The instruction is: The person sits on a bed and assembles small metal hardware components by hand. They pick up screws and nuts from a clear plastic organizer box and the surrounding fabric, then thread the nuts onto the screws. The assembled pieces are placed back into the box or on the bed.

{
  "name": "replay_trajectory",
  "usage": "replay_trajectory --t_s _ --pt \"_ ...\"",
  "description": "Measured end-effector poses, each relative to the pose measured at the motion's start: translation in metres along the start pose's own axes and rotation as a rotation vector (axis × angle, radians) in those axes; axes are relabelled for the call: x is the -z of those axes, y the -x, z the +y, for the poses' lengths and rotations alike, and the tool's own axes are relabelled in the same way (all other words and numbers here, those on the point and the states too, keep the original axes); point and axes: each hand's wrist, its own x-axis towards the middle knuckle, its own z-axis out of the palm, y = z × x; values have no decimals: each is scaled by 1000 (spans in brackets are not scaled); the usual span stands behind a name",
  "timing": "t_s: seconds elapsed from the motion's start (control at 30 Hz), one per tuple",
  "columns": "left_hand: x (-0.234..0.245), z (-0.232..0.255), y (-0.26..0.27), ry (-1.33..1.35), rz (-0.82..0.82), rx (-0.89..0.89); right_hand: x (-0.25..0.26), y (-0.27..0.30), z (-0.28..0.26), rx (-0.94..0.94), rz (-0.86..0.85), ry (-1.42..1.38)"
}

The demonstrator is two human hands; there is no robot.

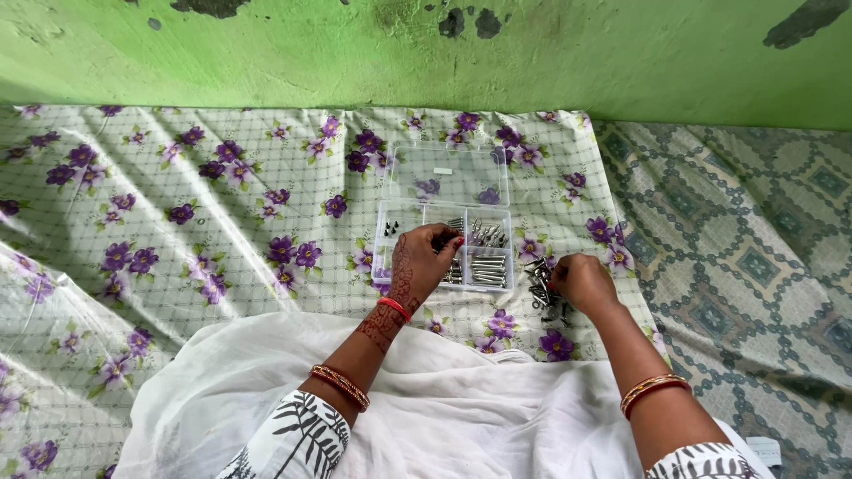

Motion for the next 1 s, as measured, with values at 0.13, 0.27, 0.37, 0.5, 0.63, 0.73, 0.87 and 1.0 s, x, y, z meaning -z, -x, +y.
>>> replay_trajectory --t_s 0.13,0.27,0.37,0.5,0.63,0.73,0.87,1.0 --pt "11 -7 -8 53 58 -12 -10 0 -2 27 104 78" --pt "27 -6 -12 141 125 -18 -10 3 -6 37 144 136" --pt "36 -5 -14 160 162 -47 8 5 -16 -45 114 104" --pt "31 0 -23 342 129 -94 54 17 -52 -60 110 -489" --pt "27 22 -18 284 -16 -89 81 34 -102 367 297 -678" --pt "23 39 -9 322 -176 -5 79 46 -139 518 363 -647" --pt "17 30 -7 457 -144 -123 73 58 -156 712 463 -574" --pt "20 4 -17 -43 -41 -154 76 45 -152 620 410 -610"
